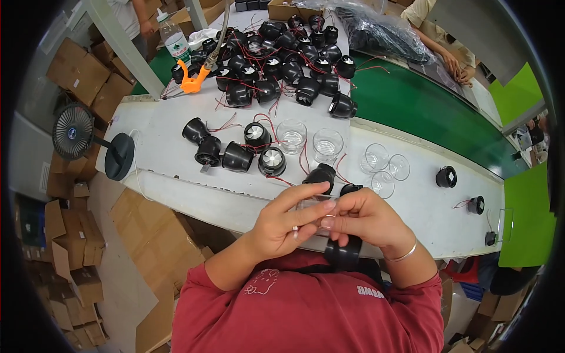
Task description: The person assembles clear plastic covers onto black electronic modules by hand at an industrial workbench.
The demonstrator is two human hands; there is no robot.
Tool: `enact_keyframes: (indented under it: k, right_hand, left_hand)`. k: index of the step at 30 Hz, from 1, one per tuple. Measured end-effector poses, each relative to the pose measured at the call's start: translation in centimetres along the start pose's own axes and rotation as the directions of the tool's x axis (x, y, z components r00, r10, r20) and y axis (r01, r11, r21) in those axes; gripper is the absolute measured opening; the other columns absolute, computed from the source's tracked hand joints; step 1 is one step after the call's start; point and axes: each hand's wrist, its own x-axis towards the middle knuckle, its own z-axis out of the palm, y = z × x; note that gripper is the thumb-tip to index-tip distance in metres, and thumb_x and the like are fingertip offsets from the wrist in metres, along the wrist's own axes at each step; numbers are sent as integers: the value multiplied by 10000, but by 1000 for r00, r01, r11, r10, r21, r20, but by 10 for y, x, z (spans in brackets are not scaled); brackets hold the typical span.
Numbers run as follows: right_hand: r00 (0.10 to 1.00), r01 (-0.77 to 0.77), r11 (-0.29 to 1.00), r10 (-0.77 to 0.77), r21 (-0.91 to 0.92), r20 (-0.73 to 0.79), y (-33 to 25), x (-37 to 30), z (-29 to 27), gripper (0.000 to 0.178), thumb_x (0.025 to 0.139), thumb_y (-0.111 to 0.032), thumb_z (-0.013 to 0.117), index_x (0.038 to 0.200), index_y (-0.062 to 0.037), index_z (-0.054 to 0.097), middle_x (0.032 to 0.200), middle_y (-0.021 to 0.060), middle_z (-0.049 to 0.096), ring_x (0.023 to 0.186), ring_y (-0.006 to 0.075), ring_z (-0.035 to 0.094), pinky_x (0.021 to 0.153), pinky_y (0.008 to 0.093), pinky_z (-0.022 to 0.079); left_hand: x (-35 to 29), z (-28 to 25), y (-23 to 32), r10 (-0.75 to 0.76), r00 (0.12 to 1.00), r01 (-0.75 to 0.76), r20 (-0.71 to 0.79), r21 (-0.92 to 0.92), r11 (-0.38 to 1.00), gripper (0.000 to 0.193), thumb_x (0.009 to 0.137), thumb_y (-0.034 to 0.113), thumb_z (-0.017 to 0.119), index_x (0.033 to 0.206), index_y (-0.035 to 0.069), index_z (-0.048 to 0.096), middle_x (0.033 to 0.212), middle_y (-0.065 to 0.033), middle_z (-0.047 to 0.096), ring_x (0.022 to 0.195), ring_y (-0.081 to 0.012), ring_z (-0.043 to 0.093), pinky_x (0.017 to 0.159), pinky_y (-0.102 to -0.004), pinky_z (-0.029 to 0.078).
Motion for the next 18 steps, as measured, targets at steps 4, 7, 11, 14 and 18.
enact_keyframes:
  k: [4,7,11,14,18]
  right_hand:
    - [819,450,798,-548,-400,-171,17,-4,0,304,787,-159,784,1035,-34,659,1096,92,640,936,171,629,721,262,509]
    - [791,437,767,-576,-469,-205,26,-10,5,721,648,-294,891,1250,-76,560,1330,115,504,1181,254,520,875,367,484]
    - [827,436,793,-540,-425,-159,49,7,14,682,665,-257,876,1214,-24,545,1187,120,576,1091,248,579,880,346,487]
    - [818,429,784,-548,-450,-174,38,-4,15,641,663,-225,865,1179,-15,548,1071,120,604,952,244,616,823,314,497]
    - [690,461,556,-715,-691,-114,23,-12,7,680,666,-261,867,1189,-17,507,1028,125,587,892,264,588,775,328,484]
  left_hand:
    - [4,-1,3,58,966,-30,-253,110,993,229,929,95,557,1082,-15,688,1155,-184,642,980,-273,605,814,-337,477]
    - [7,-3,5,84,933,-23,-350,175,984,227,948,105,533,1043,-30,689,1108,-186,657,987,-293,603,834,-350,473]
    - [16,13,8,-34,855,-56,-518,-157,986,334,1021,211,450,1017,-33,677,1129,-213,618,987,-277,602,855,-366,480]
    - [10,12,3,2,859,-91,-511,-148,985,416,1032,317,427,1032,-30,656,986,-149,595,921,-241,595,837,-341,475]
    - [2,12,1,-29,900,-15,-435,-97,995,583,1038,470,242,1162,9,576,960,-134,552,898,-245,583,810,-365,484]
